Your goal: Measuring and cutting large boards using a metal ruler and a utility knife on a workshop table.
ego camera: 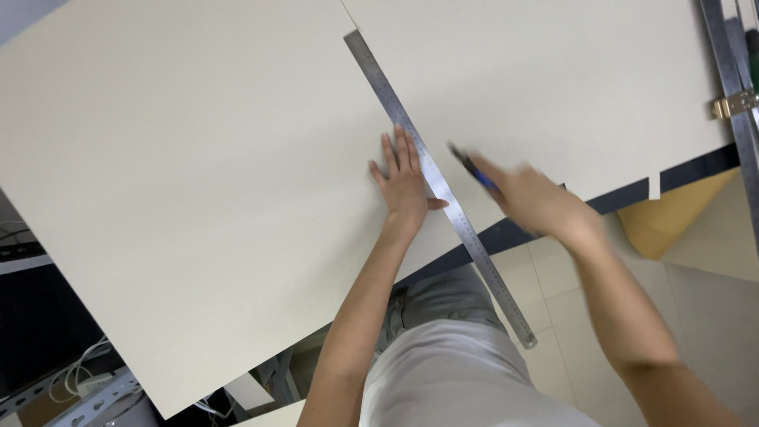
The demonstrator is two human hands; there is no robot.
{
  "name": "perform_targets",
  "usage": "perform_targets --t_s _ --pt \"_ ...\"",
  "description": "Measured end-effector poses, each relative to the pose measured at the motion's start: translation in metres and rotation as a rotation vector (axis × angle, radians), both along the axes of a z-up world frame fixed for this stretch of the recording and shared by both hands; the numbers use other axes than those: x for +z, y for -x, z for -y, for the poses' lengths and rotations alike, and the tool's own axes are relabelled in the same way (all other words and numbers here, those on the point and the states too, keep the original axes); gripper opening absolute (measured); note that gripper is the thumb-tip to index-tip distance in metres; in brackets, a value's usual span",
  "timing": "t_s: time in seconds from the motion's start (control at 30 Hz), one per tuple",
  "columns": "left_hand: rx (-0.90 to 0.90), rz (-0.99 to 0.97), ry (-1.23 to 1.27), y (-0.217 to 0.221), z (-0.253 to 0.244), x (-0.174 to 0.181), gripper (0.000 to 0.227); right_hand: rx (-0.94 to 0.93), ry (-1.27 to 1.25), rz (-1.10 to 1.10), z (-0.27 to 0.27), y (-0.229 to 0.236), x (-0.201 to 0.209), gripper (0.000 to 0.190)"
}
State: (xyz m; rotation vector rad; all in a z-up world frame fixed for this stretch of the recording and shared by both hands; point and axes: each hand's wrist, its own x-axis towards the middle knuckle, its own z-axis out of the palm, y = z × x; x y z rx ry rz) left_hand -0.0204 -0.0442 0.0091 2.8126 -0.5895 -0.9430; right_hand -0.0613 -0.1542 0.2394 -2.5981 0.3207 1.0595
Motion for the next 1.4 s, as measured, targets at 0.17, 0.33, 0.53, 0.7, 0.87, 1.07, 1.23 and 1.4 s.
perform_targets --t_s 0.17,0.33,0.53,0.7,0.87,1.07,1.23,1.4 --pt "-0.029 0.019 -0.014 0.000 -0.001 -0.013 0.154 -0.015 -0.080 0.498 0.002 -0.063 -0.158 0.055" --pt "-0.036 0.006 -0.004 -0.001 -0.002 -0.019 0.155 0.039 -0.016 0.444 -0.013 -0.068 -0.173 0.055" --pt "-0.046 0.027 -0.052 0.000 0.000 -0.012 0.153 0.106 0.034 0.355 -0.007 -0.039 -0.161 0.062" --pt "-0.016 0.026 0.011 0.001 -0.003 0.007 0.146 0.065 0.023 -0.032 -0.002 0.072 -0.098 0.062" --pt "-0.024 0.022 -0.018 0.004 -0.002 0.000 0.146 0.024 0.109 -0.358 0.003 0.124 -0.050 0.055" --pt "-0.030 -0.002 0.003 -0.001 -0.002 0.005 0.145 -0.015 0.027 -0.106 -0.001 0.012 -0.008 0.049" --pt "-0.030 -0.018 0.037 -0.001 -0.004 -0.011 0.150 -0.035 -0.123 0.580 0.007 -0.105 -0.185 0.054" --pt "-0.021 -0.035 0.066 0.000 -0.006 -0.012 0.153 -0.033 -0.082 0.525 -0.011 -0.123 -0.198 0.054"
